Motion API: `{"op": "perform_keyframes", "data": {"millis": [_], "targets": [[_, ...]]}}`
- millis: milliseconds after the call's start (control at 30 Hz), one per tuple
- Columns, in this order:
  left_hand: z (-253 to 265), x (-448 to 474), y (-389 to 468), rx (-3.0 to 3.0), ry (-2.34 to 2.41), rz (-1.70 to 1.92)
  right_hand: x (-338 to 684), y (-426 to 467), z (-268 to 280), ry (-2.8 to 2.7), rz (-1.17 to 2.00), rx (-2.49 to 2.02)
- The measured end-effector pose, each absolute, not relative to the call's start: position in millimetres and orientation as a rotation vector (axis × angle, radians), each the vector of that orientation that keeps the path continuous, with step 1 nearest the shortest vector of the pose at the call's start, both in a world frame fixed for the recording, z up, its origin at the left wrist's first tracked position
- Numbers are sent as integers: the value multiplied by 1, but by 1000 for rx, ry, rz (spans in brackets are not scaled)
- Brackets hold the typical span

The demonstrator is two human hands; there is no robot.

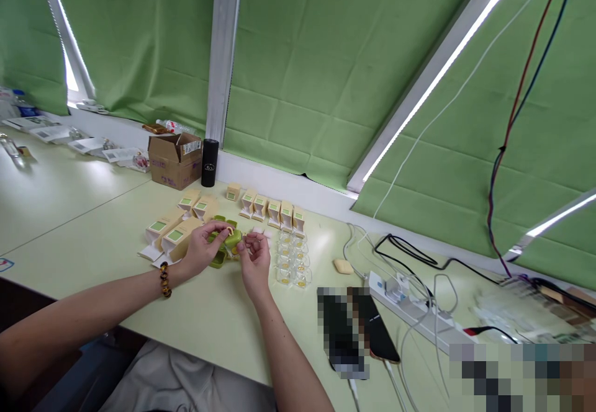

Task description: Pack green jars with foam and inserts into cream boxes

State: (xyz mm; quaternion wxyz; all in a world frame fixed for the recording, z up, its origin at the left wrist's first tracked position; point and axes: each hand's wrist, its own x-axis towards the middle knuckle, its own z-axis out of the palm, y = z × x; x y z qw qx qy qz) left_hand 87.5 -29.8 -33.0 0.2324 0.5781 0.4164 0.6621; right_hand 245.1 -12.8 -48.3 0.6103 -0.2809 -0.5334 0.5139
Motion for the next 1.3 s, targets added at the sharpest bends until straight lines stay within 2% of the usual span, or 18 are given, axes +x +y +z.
{"op": "perform_keyframes", "data": {"millis": [233,567,900,1300], "targets": [[-31,87,-32,1583,1048,1806,249,-8,-51,-1168,1171,-701],[-35,90,-32,1858,1153,1647,250,-12,-47,-1197,1171,-657],[-35,92,-30,1706,1085,1619,252,-10,-45,-1232,1150,-682],[-39,90,-23,1319,825,1646,249,-12,-49,-1070,1406,-508]]}}
